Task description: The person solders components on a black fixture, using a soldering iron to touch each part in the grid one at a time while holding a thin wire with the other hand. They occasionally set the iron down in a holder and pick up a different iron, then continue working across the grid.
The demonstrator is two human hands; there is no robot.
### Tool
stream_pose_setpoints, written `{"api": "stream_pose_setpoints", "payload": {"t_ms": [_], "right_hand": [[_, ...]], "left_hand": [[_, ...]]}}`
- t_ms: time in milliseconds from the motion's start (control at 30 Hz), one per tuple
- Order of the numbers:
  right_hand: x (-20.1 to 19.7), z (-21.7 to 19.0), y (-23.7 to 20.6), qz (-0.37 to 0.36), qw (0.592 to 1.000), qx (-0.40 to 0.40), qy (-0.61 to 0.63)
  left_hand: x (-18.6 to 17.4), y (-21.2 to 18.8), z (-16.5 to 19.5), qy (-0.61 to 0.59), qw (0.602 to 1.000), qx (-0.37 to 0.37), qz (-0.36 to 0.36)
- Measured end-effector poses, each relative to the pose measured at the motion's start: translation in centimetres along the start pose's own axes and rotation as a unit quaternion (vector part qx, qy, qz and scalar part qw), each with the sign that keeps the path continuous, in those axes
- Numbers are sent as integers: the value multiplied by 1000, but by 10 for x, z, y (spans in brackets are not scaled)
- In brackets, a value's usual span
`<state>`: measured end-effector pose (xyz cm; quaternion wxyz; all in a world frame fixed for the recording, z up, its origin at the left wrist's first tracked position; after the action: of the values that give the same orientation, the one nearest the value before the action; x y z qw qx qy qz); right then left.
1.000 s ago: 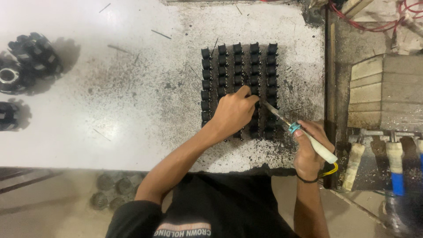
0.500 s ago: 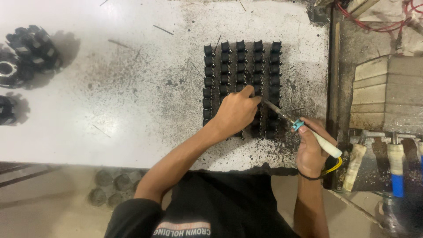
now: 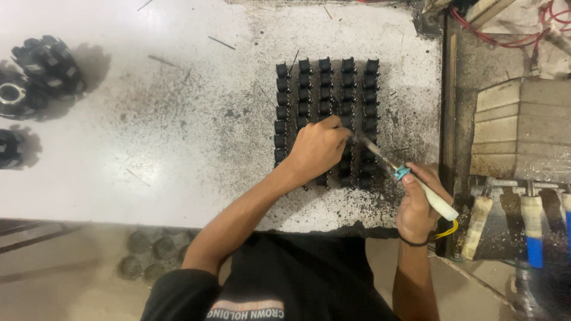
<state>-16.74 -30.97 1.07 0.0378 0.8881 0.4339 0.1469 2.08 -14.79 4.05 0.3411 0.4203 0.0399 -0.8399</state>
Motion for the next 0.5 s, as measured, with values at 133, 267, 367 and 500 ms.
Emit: {"api": "stream_pose_setpoints", "payload": {"t_ms": [133, 267, 367, 500], "right_hand": [[-1, 0, 1, 14, 1000, -13, 3], [1, -2, 1, -2, 999, -9, -37], [2, -5, 0, -4, 999, -21, -40], [6, -13, 2, -36, 991, -27, -130]], "left_hand": [[2, 1, -2, -18, 1000, 1, -2], [2, 1, -1, -10, 1000, 7, 4], [3, 2, -1, -2, 1000, 6, 2], [6, 8, 1, 20, 1000, 7, -19]]}}
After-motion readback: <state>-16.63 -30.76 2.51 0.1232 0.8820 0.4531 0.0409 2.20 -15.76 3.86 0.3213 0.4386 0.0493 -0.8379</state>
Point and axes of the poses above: each hand's wrist, its own y-axis towards the middle knuckle, its own x-axis out of the palm, z = x × y, the point moved 6 cm from there along y, towards the middle knuckle, and after that the axes turned 6 degrees about -z, right-handed, at the moved point
